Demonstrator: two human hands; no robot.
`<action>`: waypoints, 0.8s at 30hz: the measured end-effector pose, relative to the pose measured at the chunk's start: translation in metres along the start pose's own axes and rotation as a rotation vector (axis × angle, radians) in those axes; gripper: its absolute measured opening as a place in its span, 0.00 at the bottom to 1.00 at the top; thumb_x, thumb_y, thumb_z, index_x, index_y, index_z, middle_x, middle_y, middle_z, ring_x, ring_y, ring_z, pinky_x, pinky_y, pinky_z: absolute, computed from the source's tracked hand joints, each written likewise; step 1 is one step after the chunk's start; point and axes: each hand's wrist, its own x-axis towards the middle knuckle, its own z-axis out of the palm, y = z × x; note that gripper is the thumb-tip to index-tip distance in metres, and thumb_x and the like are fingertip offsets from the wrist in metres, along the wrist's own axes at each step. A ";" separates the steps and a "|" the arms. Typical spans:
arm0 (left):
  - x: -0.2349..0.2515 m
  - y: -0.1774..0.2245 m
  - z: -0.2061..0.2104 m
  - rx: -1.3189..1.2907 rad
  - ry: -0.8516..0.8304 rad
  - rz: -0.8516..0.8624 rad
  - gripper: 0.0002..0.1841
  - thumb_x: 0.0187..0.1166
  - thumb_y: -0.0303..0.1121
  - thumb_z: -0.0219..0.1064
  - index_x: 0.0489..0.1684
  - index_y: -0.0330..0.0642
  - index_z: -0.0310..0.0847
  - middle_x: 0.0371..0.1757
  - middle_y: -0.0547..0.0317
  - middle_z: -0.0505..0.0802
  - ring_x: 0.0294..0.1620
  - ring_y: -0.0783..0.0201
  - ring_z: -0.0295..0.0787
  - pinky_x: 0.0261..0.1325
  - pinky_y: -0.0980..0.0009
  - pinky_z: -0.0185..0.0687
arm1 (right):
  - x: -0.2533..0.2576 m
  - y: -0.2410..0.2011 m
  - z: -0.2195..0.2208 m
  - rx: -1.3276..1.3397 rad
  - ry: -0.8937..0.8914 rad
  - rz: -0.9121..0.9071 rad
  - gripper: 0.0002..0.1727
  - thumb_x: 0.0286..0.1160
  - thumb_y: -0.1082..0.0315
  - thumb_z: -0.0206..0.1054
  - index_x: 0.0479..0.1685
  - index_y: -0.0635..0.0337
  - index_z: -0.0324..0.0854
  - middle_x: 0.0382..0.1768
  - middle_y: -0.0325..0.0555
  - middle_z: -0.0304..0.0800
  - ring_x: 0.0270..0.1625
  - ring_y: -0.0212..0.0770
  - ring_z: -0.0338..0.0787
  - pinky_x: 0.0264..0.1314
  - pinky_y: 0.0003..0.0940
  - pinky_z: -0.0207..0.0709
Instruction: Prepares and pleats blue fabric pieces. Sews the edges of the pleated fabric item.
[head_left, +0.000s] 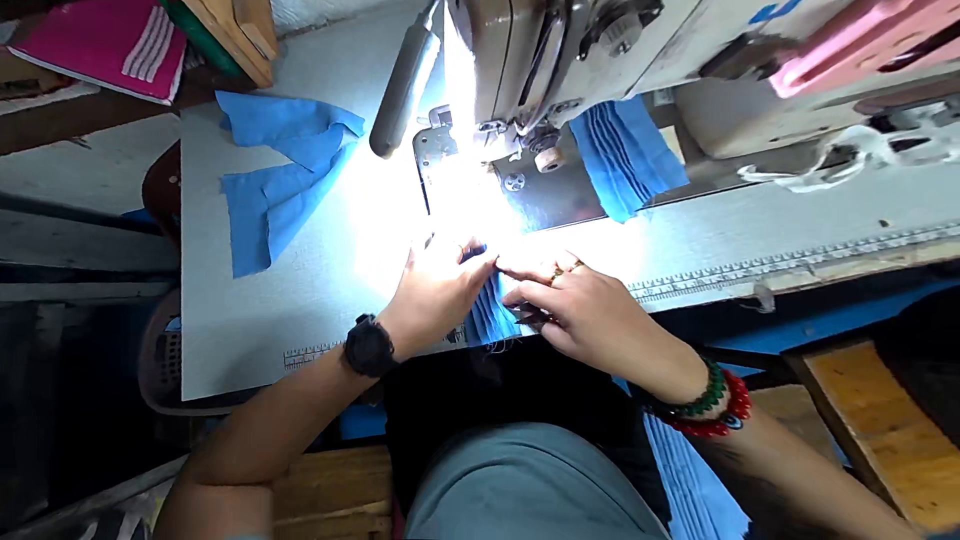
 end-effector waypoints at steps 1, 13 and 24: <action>-0.009 0.005 0.002 -0.020 0.014 0.011 0.13 0.84 0.37 0.64 0.55 0.49 0.94 0.55 0.56 0.93 0.63 0.54 0.86 0.76 0.42 0.68 | -0.003 0.004 0.000 0.026 0.013 -0.014 0.18 0.63 0.68 0.62 0.49 0.43 0.92 0.67 0.38 0.91 0.61 0.50 0.89 0.53 0.50 0.80; -0.051 0.025 0.007 -0.039 0.024 0.098 0.11 0.86 0.38 0.63 0.48 0.58 0.95 0.58 0.60 0.94 0.74 0.54 0.82 0.83 0.33 0.53 | -0.037 0.003 0.010 0.086 0.117 -0.095 0.19 0.73 0.63 0.63 0.58 0.36 0.93 0.65 0.38 0.92 0.58 0.46 0.88 0.50 0.43 0.79; -0.047 0.006 -0.005 -0.046 -0.038 0.232 0.11 0.85 0.39 0.64 0.49 0.63 0.96 0.63 0.60 0.93 0.76 0.54 0.80 0.80 0.35 0.55 | -0.049 -0.013 0.023 0.011 0.154 -0.059 0.18 0.78 0.60 0.64 0.63 0.36 0.92 0.66 0.39 0.90 0.64 0.51 0.85 0.47 0.43 0.79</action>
